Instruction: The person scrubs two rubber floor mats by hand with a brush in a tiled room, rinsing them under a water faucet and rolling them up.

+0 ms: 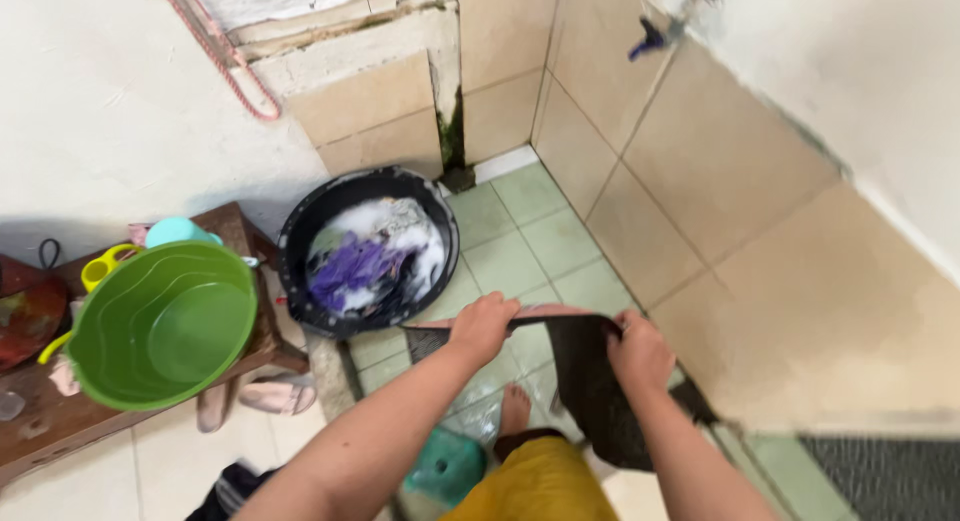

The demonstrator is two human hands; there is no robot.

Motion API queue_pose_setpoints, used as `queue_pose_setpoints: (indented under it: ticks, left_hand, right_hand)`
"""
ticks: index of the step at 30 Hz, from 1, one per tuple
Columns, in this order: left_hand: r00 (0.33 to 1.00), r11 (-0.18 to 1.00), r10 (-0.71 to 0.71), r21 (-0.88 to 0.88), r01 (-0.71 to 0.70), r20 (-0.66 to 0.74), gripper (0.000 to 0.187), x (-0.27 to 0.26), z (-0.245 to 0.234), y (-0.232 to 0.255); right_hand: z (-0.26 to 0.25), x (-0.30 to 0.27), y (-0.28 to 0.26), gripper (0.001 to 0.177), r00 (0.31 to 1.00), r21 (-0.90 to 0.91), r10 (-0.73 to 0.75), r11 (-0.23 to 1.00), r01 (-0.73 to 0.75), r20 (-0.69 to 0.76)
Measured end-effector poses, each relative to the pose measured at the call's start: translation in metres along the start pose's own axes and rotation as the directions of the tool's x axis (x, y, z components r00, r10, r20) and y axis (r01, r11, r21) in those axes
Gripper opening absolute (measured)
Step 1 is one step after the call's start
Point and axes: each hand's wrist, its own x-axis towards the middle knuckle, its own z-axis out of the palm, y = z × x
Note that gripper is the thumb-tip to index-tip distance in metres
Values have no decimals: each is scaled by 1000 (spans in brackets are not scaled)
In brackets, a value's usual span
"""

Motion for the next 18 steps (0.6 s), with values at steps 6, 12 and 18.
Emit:
queue_pose_setpoints:
  ticks: [6, 12, 18]
  left_hand:
    - [969, 996, 24, 77, -44, 245, 22, 108, -40, -5]
    - [947, 955, 249, 108, -275, 202, 29, 191, -53, -5]
    - [909, 823, 135, 466, -325, 395, 15, 256, -41, -25]
  right_hand:
    - [19, 101, 34, 33, 971, 20, -3, 1000, -2, 238]
    - [20, 152, 51, 35, 821, 252, 53, 939, -235, 568]
    - [36, 175, 56, 33, 748, 241, -70, 963, -123, 660]
